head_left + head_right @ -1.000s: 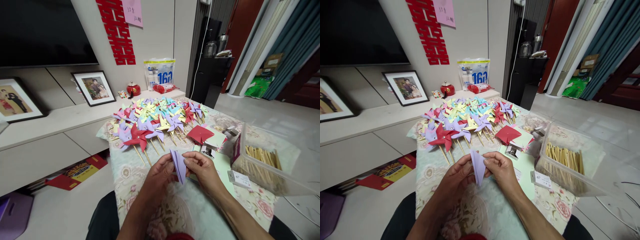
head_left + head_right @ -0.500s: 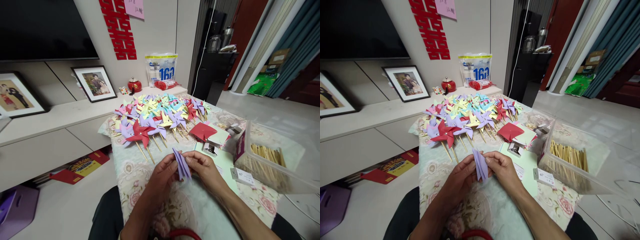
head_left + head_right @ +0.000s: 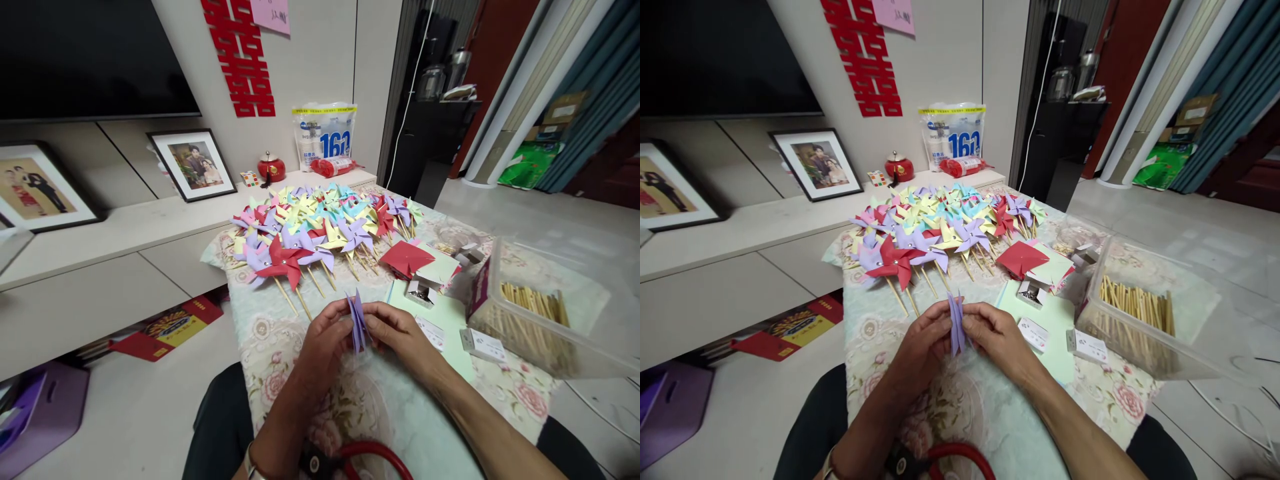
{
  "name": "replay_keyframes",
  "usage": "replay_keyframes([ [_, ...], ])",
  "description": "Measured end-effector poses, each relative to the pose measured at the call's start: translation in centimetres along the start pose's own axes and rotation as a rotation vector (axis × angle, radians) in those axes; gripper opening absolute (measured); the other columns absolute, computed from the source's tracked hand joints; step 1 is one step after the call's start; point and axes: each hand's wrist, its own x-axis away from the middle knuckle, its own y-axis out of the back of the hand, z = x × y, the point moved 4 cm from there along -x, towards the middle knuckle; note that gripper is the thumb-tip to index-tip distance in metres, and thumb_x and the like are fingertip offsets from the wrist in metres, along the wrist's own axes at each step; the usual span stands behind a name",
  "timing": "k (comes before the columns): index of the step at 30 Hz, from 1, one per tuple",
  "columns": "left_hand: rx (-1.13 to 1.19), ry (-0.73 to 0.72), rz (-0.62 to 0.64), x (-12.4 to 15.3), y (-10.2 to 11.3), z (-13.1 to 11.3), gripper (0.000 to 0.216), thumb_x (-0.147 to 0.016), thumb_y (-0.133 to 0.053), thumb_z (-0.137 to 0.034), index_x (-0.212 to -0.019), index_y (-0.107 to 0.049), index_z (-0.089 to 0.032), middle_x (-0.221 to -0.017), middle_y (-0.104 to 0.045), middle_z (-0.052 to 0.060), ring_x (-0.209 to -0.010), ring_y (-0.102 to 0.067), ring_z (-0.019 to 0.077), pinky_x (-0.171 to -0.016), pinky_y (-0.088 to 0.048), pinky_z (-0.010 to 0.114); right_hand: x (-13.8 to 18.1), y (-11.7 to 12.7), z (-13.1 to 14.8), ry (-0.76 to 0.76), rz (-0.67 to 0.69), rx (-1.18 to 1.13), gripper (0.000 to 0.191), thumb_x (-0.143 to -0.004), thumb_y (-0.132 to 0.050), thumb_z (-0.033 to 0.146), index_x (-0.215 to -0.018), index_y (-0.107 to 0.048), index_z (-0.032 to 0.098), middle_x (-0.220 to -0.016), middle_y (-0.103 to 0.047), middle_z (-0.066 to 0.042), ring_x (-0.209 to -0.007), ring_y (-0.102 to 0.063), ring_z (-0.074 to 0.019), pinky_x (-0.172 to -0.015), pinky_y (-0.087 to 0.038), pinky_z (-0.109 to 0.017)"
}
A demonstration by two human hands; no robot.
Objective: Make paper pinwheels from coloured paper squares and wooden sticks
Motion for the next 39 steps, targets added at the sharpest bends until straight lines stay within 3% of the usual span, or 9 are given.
replay_keyframes([
  [8,-0.054,-0.021,-0.030,-0.1,0.6,0.1,0.032,-0.076,-0.070,-0.033,-0.105,-0.072,-0.018,-0.084,-0.071,0.006,-0.061,-0.060,0.0151,-0.059,-0.046,0.028,-0.1,0.0,-0.1,0.026,0.016,-0.035,0.046,-0.086,-0.068,0.053,-0.115,-0.070,0.018,-0.075,-0.063,0.000,-0.064,-0.053,-0.0135,-0.060,-0.041,-0.026],
  [16,-0.027,-0.032,-0.044,-0.2,1.0,-0.1,0.028,-0.083,-0.060,-0.036,-0.103,-0.075,-0.021,-0.073,-0.070,0.006,-0.061,-0.061,0.0196,-0.057,-0.047,0.030,-0.1,-0.2,0.1,0.041,0.036,-0.145,0.036,-0.089,-0.063,0.052,-0.100,-0.071,0.018,-0.079,-0.070,-0.003,-0.071,-0.064,-0.0176,-0.061,-0.047,-0.027],
  [21,-0.046,-0.049,-0.073,-0.1,0.9,-0.4,0.028,-0.082,-0.060,-0.035,-0.098,-0.076,-0.019,-0.069,-0.069,0.006,-0.056,-0.058,0.0182,-0.055,-0.046,0.030,-0.2,0.0,-0.1,0.016,-0.036,-0.181,0.036,-0.081,-0.073,0.045,-0.103,-0.069,0.016,-0.075,-0.072,-0.002,-0.063,-0.063,-0.0158,-0.060,-0.044,-0.027],
  [25,0.014,-0.029,-0.094,-0.2,0.9,-0.4,0.029,-0.079,-0.066,-0.034,-0.102,-0.075,-0.018,-0.083,-0.073,0.007,-0.062,-0.062,0.0181,-0.055,-0.047,0.028,-0.2,0.1,0.1,0.014,-0.079,-0.220,0.037,-0.075,-0.077,0.043,-0.102,-0.069,0.018,-0.081,-0.076,-0.005,-0.070,-0.069,-0.0200,-0.068,-0.050,-0.032],
  [30,0.074,-0.010,-0.090,-0.1,1.1,-0.1,0.040,-0.081,-0.068,-0.031,-0.117,-0.066,-0.014,-0.102,-0.075,0.012,-0.078,-0.067,0.0196,-0.064,-0.050,0.028,-0.1,0.6,0.0,0.036,-0.170,-0.201,0.031,-0.073,-0.079,0.037,-0.097,-0.070,0.018,-0.090,-0.078,-0.007,-0.071,-0.068,-0.0176,-0.067,-0.050,-0.029],
  [39,0.053,-0.040,-0.092,0.0,1.2,-0.1,0.038,-0.069,-0.078,-0.024,-0.106,-0.073,-0.018,-0.106,-0.076,0.011,-0.089,-0.069,0.0224,-0.077,-0.052,0.031,-0.3,1.0,0.2,0.083,-0.246,-0.255,0.017,-0.064,-0.078,0.022,-0.079,-0.070,0.019,-0.067,-0.070,0.002,-0.058,-0.058,-0.0114,-0.057,-0.045,-0.022],
])
